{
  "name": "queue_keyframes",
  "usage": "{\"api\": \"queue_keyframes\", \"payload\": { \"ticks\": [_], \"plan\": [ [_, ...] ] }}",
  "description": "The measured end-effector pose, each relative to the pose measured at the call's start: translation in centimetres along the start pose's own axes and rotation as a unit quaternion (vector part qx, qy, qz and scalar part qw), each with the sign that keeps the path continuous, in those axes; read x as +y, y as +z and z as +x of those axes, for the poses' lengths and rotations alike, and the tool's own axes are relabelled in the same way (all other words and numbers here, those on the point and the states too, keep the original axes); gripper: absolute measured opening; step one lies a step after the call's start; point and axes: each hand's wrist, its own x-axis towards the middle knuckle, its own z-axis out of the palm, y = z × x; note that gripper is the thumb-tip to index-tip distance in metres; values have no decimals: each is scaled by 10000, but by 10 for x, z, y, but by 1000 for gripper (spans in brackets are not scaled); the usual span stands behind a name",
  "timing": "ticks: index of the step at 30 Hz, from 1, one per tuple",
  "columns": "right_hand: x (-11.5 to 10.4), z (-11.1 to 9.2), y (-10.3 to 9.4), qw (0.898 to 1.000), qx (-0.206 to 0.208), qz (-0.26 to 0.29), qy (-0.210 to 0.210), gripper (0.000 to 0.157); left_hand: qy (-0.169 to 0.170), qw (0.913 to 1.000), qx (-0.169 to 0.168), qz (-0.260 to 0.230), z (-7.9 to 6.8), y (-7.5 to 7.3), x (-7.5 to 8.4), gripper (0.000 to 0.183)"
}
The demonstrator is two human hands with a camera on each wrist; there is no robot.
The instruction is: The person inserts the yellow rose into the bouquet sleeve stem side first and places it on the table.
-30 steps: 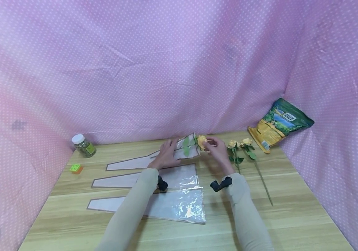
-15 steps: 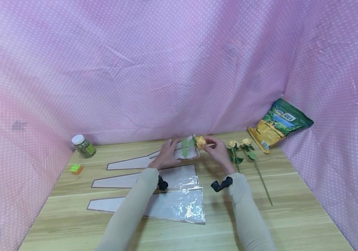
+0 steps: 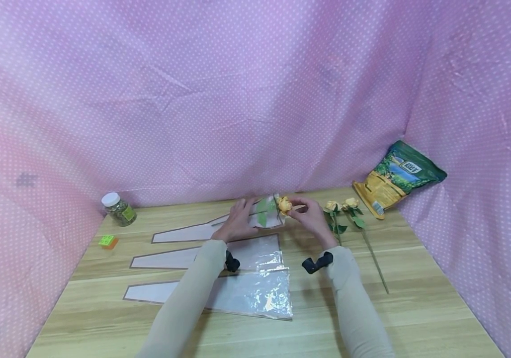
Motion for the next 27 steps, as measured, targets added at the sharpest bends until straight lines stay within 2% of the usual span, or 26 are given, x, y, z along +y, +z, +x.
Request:
{"api": "queue_keyframes", "payload": {
  "ticks": [3,10,16,23,27],
  "plan": [
    [-1,0,0,10000,3,-100,-4,42,11,10000,-6,21,-1,0,1,102],
    [0,3,1,9983,92,-432,373,42,21,10000,-74,-27,-1,-1,1,100],
    [2,2,1,9984,25,-500,272,41,29,10000,-56,-31,-1,-1,1,100],
    [3,2,5,9980,212,-545,241,37,112,9999,-30,-10,0,0,1,96],
    [4,2,5,9976,183,-653,147,36,124,9999,-41,28,0,0,1,95]
  ]
}}
